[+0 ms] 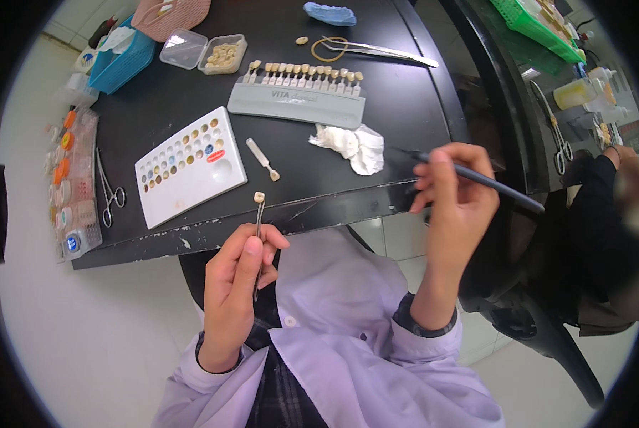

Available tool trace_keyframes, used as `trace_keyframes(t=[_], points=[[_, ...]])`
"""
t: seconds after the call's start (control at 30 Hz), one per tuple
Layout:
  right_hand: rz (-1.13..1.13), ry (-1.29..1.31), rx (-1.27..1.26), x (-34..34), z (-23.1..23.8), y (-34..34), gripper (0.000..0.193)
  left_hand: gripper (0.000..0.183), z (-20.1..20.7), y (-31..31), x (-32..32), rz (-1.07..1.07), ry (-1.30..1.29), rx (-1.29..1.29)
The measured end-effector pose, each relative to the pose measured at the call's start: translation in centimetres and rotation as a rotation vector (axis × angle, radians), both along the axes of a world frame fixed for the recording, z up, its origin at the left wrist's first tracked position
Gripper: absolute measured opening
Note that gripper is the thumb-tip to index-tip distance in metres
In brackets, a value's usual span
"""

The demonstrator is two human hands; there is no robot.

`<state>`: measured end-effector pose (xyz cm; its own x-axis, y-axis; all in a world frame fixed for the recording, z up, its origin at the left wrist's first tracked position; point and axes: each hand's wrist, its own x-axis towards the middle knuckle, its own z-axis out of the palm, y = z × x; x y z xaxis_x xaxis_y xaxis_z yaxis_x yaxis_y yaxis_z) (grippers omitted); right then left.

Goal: The person uses a fine brush to apply color pigments from a palette onto a small dental crown held with tweezers. They repeatedly dip the brush into different wells on the palette and carefully paint the crown, occasionally comparing it to a shade guide.

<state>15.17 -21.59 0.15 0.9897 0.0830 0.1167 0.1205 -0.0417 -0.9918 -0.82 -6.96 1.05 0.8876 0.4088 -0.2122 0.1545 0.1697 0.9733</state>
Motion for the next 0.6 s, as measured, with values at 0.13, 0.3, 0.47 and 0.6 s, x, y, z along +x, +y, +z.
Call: trace_keyframes(t=[0.13,0.3,0.47,0.6], points=[[-0.056,-0.143,0.160,-0.9,0.3,-0.3,0.015,0.027,0.8,0.2,-0.3,0.020,0.059,-0.220],[0.023,-0.053,0.259,-4.0,1.3,1.6,0.019,0.027,0.9,-0.2,-0.5,0.044,0.052,-0.353],[0.158,0.022,0.456,-5.9,0.3,2.5,0.010,0.026,0.6,-0.1,-0.9,0.044,0.010,-0.361],[0.213,0.059,0.502,-6.3,0.4,3.3,0.009,0.027,0.9,-0.3,-0.9,0.084,0.024,-0.284]])
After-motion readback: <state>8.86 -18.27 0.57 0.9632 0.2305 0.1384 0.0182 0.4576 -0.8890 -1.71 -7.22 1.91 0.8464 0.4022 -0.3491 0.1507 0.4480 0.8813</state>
